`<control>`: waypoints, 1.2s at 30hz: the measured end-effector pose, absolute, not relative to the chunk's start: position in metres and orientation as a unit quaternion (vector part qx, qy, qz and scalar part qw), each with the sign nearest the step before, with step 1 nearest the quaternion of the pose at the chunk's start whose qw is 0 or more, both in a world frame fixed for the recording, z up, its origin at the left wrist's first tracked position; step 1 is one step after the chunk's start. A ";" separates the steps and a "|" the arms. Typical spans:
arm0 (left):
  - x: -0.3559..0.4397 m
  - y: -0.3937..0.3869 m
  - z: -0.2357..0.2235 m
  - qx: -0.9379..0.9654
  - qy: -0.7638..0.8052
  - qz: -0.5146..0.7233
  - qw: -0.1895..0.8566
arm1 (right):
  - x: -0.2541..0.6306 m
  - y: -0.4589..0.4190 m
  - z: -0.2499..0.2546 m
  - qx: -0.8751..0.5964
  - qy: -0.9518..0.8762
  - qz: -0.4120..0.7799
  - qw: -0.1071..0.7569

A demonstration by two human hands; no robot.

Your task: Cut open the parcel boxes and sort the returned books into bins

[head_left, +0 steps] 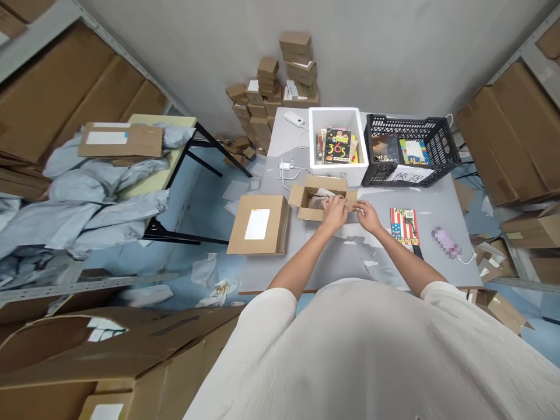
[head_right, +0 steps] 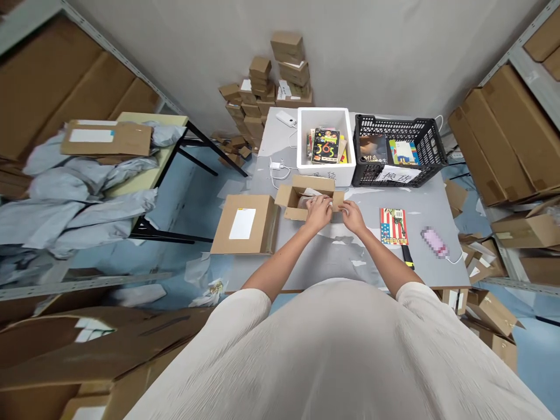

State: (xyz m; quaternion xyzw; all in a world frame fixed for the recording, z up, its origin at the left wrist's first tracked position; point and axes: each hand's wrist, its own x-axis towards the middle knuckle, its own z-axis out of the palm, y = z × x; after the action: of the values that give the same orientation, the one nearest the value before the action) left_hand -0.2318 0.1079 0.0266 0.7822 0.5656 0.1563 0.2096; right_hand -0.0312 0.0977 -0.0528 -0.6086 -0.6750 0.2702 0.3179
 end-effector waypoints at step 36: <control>0.053 0.022 -0.106 0.731 0.553 -0.070 0.393 | 0.254 -0.009 -0.159 -0.737 -0.527 0.389 0.169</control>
State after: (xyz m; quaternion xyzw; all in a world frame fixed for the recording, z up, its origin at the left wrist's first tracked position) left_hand 0.0531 0.0222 -0.1065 0.7312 0.5529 -0.0697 0.3933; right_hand 0.2542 -0.0090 -0.1594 -0.7366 -0.5266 0.3891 0.1694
